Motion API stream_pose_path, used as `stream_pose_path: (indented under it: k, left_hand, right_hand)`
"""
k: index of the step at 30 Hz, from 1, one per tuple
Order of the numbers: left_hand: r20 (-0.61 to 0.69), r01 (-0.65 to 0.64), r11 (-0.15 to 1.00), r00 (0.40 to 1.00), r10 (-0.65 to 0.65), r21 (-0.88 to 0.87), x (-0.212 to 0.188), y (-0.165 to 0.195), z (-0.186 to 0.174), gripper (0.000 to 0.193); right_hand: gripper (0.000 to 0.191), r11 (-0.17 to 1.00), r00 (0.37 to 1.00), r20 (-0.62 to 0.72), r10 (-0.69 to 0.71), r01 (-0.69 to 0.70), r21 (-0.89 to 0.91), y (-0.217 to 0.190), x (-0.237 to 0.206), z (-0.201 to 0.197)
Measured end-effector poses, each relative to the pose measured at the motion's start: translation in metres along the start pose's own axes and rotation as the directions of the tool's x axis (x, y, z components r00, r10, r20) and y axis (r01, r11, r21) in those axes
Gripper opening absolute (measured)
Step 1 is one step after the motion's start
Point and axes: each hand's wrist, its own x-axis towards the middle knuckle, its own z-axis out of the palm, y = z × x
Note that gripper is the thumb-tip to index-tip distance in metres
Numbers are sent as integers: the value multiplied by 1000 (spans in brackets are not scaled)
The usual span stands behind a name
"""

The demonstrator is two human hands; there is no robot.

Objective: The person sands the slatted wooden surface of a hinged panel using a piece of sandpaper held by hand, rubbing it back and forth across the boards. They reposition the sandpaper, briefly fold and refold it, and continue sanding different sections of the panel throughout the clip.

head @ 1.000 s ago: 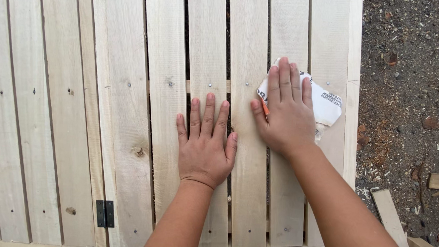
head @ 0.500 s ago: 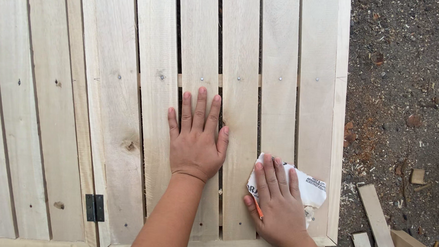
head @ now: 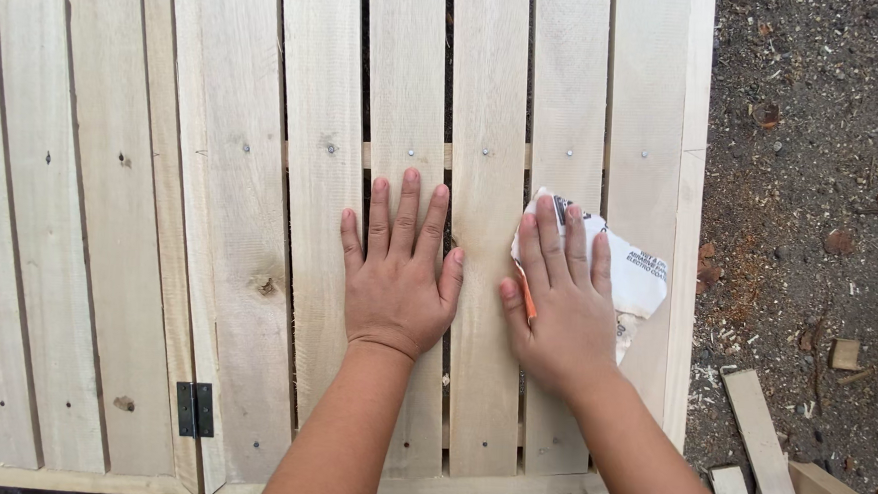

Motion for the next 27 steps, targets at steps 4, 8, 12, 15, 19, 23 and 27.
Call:
stream_pose_path:
  k: [4,8,12,15,19,23,27]
  left_hand:
    - [-18,-2,1000,1000,2,7,0,1,-2,65]
    - [13,1,1000,1000,-1,13,0,0,-1,66]
    - [-15,-9,1000,1000,9,11,2,0,1,65]
    - [-10,0,1000,1000,0,17,1,-1,1,65]
    - [11,4,1000,1000,-4,2,1,0,0,66]
    - [17,0,1000,1000,0,14,1,0,-1,66]
    - [26,5,1000,1000,-5,25,1,0,-1,66]
  right_hand:
    - [70,997,998,-4,-70,69,-20,-11,-83,11]
    - [74,997,1000,-14,-13,11,-77,8,-15,17]
    - [72,997,998,-18,52,-53,-58,25,104,4]
    - [67,997,994,-94,57,-60,-39,19,135,-8]
    - [68,1000,997,-74,-13,11,-27,0,45,-3]
    - [69,999,997,58,-50,50,-2,-9,-80,12]
    - [72,997,997,39,-60,62,-54,2,-49,8]
